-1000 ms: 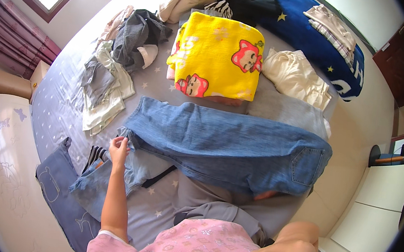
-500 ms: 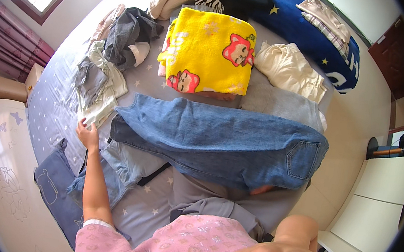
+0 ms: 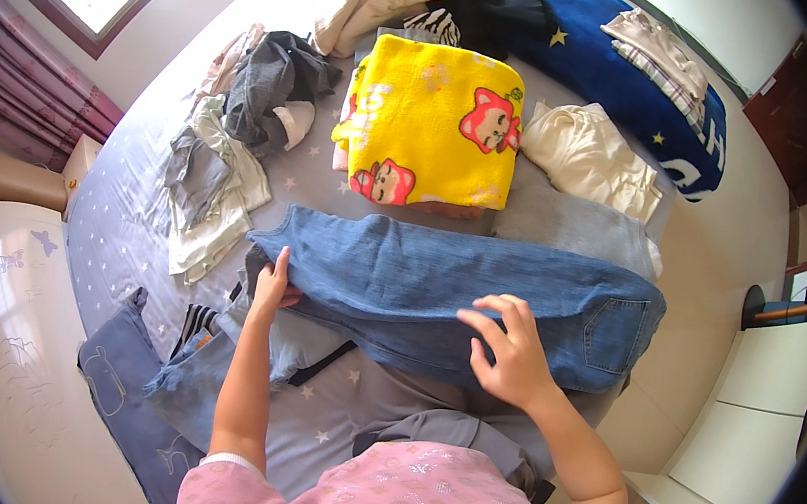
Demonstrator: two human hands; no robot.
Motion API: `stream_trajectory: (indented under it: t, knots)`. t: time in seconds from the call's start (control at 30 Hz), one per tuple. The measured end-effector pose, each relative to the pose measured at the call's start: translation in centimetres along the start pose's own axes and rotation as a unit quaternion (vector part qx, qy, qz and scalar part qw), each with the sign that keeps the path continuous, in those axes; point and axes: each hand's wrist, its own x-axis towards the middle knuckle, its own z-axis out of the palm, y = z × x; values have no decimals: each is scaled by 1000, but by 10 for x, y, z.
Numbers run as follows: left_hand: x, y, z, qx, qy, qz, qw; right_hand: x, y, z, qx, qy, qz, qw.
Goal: The person sits on a bed and folds various garments, including a grey sweatshirt, a black t-shirt, a yellow towel, a grey hoodie, a beige shirt, and blue jeans. Each item is smoothed, folded, and stacked on the bed.
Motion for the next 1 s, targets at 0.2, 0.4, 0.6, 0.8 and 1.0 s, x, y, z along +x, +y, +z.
stream_trajectory:
  t: [0.2, 0.4, 0.6, 0.8, 1.0]
  knots:
    - [34, 24, -5, -174, 46, 200, 963, -26, 54, 50, -155, -48, 39, 986]
    - [45, 38, -15, -408, 8, 102, 907, -22, 60, 50, -145, 12, 29, 989]
    - [58, 1, -8, -180, 33, 51, 982, -23, 38, 64, -84, 52, -37, 994]
    - [74, 28, -6, 314, 287, 421, 801, -48, 18, 92, -45, -25, -37, 998]
    - [95, 28, -61, 290, 232, 242, 896, -42, 14, 95, -41, -43, -23, 998]
